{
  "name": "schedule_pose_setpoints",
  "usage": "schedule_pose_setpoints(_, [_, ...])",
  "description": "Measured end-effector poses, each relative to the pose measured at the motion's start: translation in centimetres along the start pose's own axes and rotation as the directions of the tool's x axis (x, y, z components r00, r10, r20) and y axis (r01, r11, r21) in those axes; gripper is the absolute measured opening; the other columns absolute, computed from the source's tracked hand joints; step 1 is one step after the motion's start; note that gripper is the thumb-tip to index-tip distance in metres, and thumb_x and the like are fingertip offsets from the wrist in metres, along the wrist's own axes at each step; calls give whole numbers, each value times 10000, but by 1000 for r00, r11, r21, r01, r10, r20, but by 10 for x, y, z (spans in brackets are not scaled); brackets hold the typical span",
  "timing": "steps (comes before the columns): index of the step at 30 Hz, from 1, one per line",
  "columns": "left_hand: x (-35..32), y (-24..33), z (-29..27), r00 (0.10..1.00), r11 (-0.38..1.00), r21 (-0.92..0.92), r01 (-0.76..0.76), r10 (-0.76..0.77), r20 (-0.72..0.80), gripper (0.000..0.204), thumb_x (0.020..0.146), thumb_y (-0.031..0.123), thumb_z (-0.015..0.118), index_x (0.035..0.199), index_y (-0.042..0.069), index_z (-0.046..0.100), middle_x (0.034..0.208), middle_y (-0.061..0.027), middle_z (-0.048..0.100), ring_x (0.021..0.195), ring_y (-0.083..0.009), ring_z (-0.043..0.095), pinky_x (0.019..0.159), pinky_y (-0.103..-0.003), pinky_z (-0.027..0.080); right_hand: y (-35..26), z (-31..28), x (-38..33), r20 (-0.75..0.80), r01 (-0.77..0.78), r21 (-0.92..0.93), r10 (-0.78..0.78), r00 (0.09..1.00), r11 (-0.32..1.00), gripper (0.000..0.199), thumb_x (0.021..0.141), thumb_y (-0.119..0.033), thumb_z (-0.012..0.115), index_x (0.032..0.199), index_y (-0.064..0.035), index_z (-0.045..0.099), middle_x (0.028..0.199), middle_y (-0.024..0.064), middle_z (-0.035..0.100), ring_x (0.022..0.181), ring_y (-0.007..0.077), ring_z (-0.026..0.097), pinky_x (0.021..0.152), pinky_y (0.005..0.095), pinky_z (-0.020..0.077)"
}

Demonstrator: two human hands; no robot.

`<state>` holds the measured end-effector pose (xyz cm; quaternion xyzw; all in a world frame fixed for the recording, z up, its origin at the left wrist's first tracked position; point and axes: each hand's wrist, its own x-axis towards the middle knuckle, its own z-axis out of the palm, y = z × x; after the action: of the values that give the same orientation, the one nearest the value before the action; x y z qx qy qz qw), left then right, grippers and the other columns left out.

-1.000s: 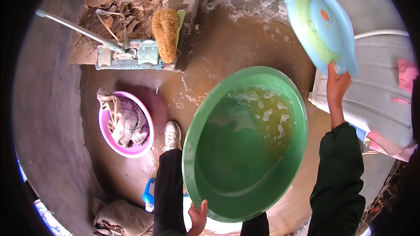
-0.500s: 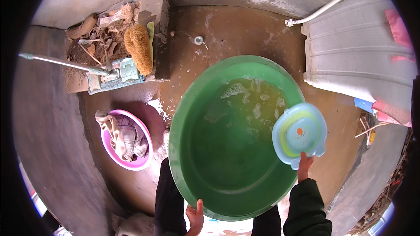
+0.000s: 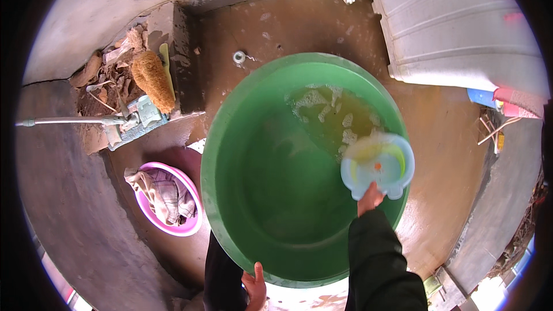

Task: The person scrubs the inside of a large green basin with a sponge, then uses a small blue basin to scoop and pour water from the green basin onto the floor. The person repeats scooping and pouring several times.

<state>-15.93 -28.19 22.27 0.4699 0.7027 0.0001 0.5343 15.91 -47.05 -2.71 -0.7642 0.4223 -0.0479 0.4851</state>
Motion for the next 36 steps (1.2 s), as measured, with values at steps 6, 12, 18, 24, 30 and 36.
schedule_pose_setpoints(6, [5, -3, 2, 999, 999, 32, -34, 35, -7, 340, 957, 219, 567, 1125, -76, 551, 1073, -99, 635, 952, -153, 551, 879, -282, 411, -7, 98, -42, -2, -330, -124, 332, 943, 936, 499, 683, -222, 746, 1103, 6, 600, 1021, 100, 656, 832, 209, 647, 725, 351, 536])
schedule_pose_setpoints(12, [10, -2, -4, 1000, 997, 80, -21, 20, 10, 355, 969, 259, 546, 1118, -62, 555, 1012, -84, 646, 912, -139, 559, 852, -279, 424, -10, 96, -56, 430, -465, 211, 346, 834, 860, 484, 744, -126, 703, 1178, -42, 504, 1099, 57, 588, 950, 203, 600, 763, 360, 529])
schedule_pose_setpoints(18, [17, 5, -5, 998, 993, 105, -62, 64, -18, 395, 976, 309, 525, 1119, -58, 552, 1012, -82, 641, 908, -139, 558, 838, -274, 425, -2, 108, -64, 774, -656, 100, 356, 524, 748, 485, 788, -151, 689, 1220, -80, 481, 1127, 41, 571, 1025, 192, 577, 866, 369, 495])
schedule_pose_setpoints(24, [26, 7, -6, 995, 994, 62, -89, 92, -40, 455, 965, 352, 540, 1133, -72, 543, 1021, -73, 637, 911, -130, 553, 828, -266, 426, -24, 94, -77, 837, -652, 53, 322, 441, 756, 473, 793, -129, 677, 1214, -27, 487, 1132, 54, 560, 1034, 184, 556, 850, 361, 481])
schedule_pose_setpoints(30, [36, -4, -16, 996, 994, 63, -85, 86, -10, 475, 964, 356, 540, 1131, -89, 549, 1017, -73, 640, 906, -130, 554, 816, -265, 432, -61, 47, -77, 864, -553, -25, 296, 406, 833, 470, 814, -146, 664, 1219, 11, 483, 1098, 78, 584, 956, 173, 596, 785, 340, 504])
schedule_pose_setpoints(36, [43, -18, -23, 999, 999, 32, -34, 34, 0, 466, 969, 358, 527, 1142, -75, 540, 1010, -62, 631, 886, -117, 556, 778, -258, 435, -71, -8, -65, 845, -514, -66, 322, 427, 855, 518, 843, -154, 643, 1300, -18, 442, 1172, 55, 570, 1038, 157, 573, 872, 325, 478])
